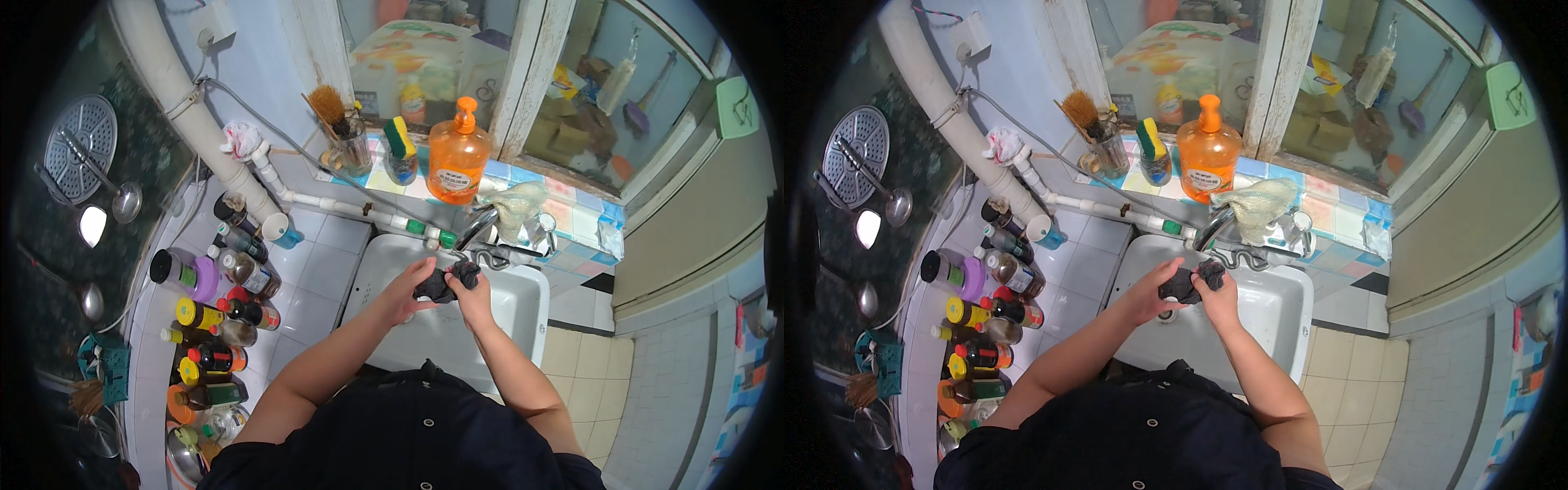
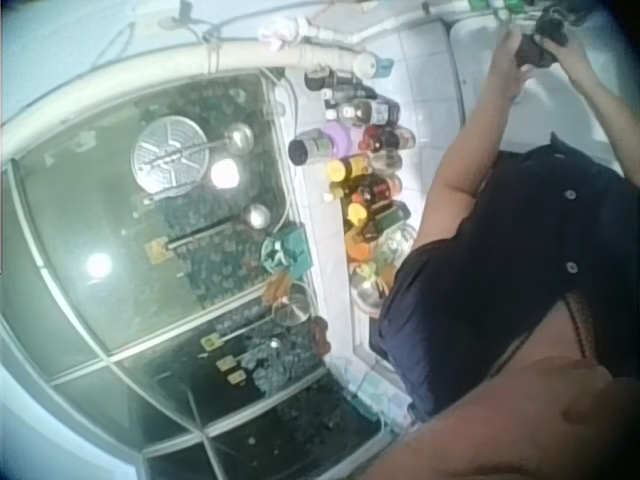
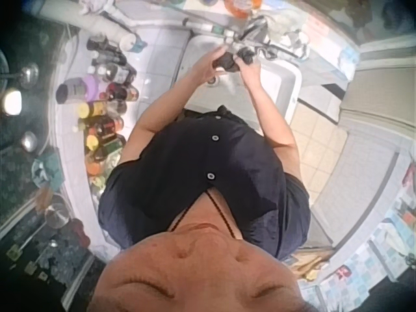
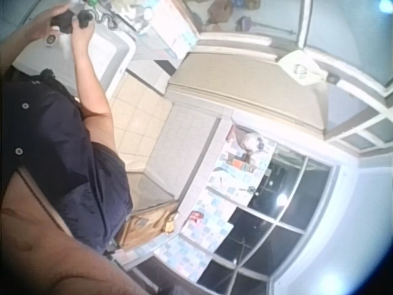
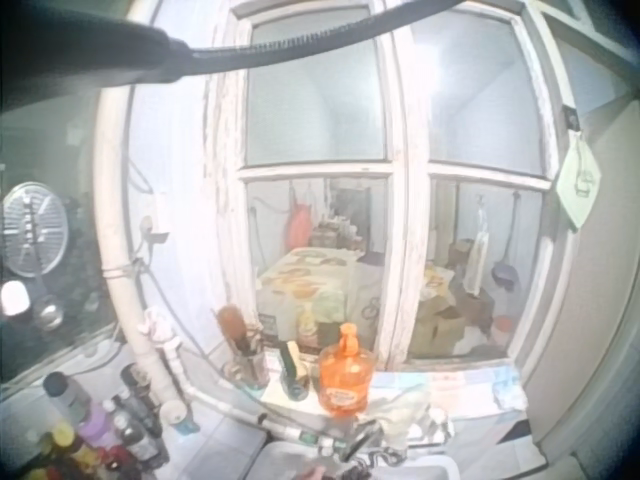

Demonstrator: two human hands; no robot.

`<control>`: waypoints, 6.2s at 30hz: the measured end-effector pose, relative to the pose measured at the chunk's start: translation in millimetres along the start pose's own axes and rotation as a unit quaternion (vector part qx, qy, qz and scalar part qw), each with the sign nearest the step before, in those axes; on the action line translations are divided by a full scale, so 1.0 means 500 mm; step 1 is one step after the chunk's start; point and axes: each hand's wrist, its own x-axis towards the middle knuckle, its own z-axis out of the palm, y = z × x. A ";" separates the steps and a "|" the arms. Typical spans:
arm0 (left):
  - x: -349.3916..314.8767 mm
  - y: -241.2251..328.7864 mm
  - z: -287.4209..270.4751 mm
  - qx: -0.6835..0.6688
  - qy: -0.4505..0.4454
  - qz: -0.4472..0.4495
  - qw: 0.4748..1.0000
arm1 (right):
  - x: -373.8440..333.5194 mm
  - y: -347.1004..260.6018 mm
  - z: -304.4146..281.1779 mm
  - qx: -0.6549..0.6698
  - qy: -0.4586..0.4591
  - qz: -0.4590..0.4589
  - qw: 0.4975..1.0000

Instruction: The person cuts the stem off an eggplant using a cleaver on a wooden cutting board. They then wash the eggplant under running water in a kitchen sink. Finally, the person thoroughly washes a dark cloth under the tap, wringing it out repeatedly.

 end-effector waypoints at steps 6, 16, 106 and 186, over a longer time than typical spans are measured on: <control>0.057 -0.009 0.025 -0.005 0.138 0.169 0.976 | -0.025 -0.033 0.064 0.285 0.086 0.081 0.951; 0.017 -0.005 0.078 0.421 0.022 0.576 0.700 | -0.006 -0.015 0.057 0.364 -0.081 0.195 0.907; 0.032 0.060 0.007 -0.043 -0.164 0.006 0.985 | 0.160 -0.140 -0.354 -0.493 0.223 -0.109 0.834; 0.150 -0.088 -0.090 -0.236 -0.253 0.065 0.936 | -0.045 -0.037 0.088 -0.406 -0.092 -0.167 0.894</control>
